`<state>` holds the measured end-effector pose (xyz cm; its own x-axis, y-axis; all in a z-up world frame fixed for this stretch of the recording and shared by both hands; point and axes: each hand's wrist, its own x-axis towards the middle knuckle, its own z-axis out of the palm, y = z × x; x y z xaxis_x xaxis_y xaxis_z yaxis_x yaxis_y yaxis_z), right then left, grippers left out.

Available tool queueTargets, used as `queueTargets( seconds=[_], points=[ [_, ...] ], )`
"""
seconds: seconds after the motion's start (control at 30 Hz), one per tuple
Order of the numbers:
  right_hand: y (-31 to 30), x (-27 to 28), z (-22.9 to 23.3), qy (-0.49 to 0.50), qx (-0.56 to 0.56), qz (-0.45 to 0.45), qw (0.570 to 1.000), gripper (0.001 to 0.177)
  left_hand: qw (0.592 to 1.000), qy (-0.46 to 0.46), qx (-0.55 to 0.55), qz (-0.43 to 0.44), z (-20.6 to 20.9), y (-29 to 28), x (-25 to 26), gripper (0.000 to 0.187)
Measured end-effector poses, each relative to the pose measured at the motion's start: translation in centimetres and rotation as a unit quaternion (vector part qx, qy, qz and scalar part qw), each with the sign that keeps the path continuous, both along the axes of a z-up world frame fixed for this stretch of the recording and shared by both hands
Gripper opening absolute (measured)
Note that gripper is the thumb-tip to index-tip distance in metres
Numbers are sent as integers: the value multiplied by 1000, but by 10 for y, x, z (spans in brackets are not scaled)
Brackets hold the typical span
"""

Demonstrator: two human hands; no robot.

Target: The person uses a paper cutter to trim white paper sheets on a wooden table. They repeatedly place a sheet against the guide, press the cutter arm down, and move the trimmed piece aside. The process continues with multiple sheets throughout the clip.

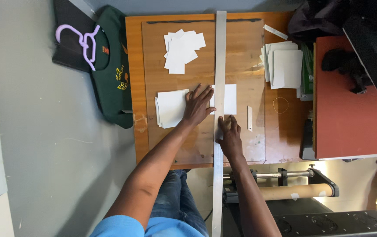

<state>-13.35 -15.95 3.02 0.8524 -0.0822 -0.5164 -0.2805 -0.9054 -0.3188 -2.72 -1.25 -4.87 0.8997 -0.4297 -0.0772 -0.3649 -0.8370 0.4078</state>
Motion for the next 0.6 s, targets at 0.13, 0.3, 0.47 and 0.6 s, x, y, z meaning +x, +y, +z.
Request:
queueTargets(
  seconds=[0.13, 0.3, 0.47, 0.6],
  points=[
    [-2, -2, -6, 3, 0, 4, 1000, 93, 1000, 15, -2, -2, -8, -2, -1, 75],
    [-2, -3, -8, 6, -3, 3, 1000, 91, 999, 34, 7, -8, -6, -1, -2, 77],
    [-6, -4, -16, 5, -2, 11, 1000, 94, 999, 41, 10, -7, -5, -4, -3, 75],
    [-5, -1, -10, -5, 5, 7, 1000, 94, 1000, 6, 19, -1, -2, -6, -3, 76]
  ],
)
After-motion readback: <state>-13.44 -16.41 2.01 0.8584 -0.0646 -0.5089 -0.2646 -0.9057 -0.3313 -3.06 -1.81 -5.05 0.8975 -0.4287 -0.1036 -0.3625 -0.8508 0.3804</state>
